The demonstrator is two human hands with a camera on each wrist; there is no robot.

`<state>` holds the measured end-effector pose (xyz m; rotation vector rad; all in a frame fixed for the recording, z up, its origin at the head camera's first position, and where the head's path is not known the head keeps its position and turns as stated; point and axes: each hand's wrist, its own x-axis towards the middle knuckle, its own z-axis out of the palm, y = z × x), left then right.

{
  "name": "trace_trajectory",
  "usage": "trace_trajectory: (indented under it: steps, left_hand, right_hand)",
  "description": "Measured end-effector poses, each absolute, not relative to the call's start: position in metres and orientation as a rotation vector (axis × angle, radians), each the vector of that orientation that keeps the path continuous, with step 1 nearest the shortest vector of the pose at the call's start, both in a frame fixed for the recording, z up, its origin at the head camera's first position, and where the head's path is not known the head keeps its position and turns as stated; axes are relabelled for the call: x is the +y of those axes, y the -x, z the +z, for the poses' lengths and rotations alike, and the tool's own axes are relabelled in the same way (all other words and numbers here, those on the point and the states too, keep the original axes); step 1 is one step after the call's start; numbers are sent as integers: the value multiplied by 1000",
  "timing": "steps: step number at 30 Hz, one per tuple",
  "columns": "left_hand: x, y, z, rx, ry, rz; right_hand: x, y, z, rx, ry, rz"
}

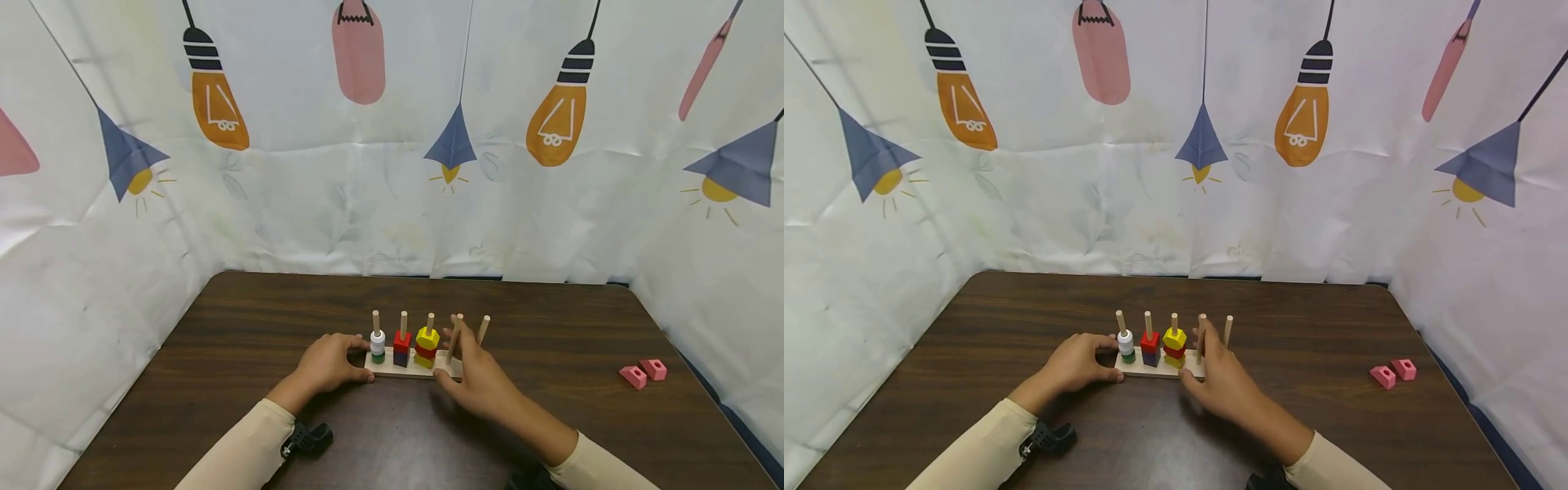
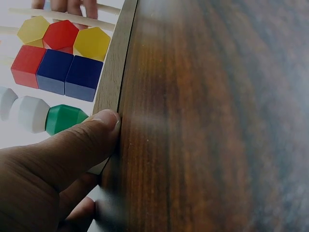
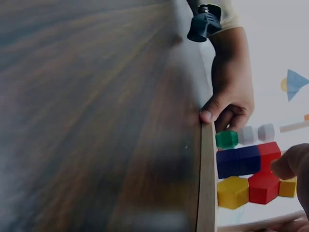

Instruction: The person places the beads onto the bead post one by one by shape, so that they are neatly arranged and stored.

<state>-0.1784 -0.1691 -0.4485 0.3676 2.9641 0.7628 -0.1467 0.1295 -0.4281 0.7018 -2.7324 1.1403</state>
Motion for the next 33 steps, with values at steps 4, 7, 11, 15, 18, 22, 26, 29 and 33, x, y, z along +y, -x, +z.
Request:
trace_trajectory:
  steps: [4,7,11,15,18,22,26,29,33]
  left_hand:
    - [-169,179,-450,2962,-368,765]
    - [-169,179,-451,2962,-375,765]
    - [-169,179,-452,2962,-378,765]
    - [-169,179,-452,2961,-378,769]
    - [-170,179,-452,2962,-377,769]
    - [-169,178,-451,2958,-374,771]
    - [-169,178,-449,2952,-365,769]
    - [-169,178,-448,2951,-359,765]
    - [-169,178,-448,2953,-360,767]
  right_hand:
    - [140,142,-431,-2827,-751,1064]
    - [152,139,-434,-2887,-804,1006]
    - [170,136,-437,-2893,-905,953]
    - [193,134,-438,-2862,-966,896]
    - [211,133,-440,-2850,-966,867]
    - [239,134,-444,-2828,-908,821]
    - [271,137,-442,-2804,-764,733]
    - [293,138,-435,-2800,-634,678]
    - [319,137,-428,-2789,-501,655]
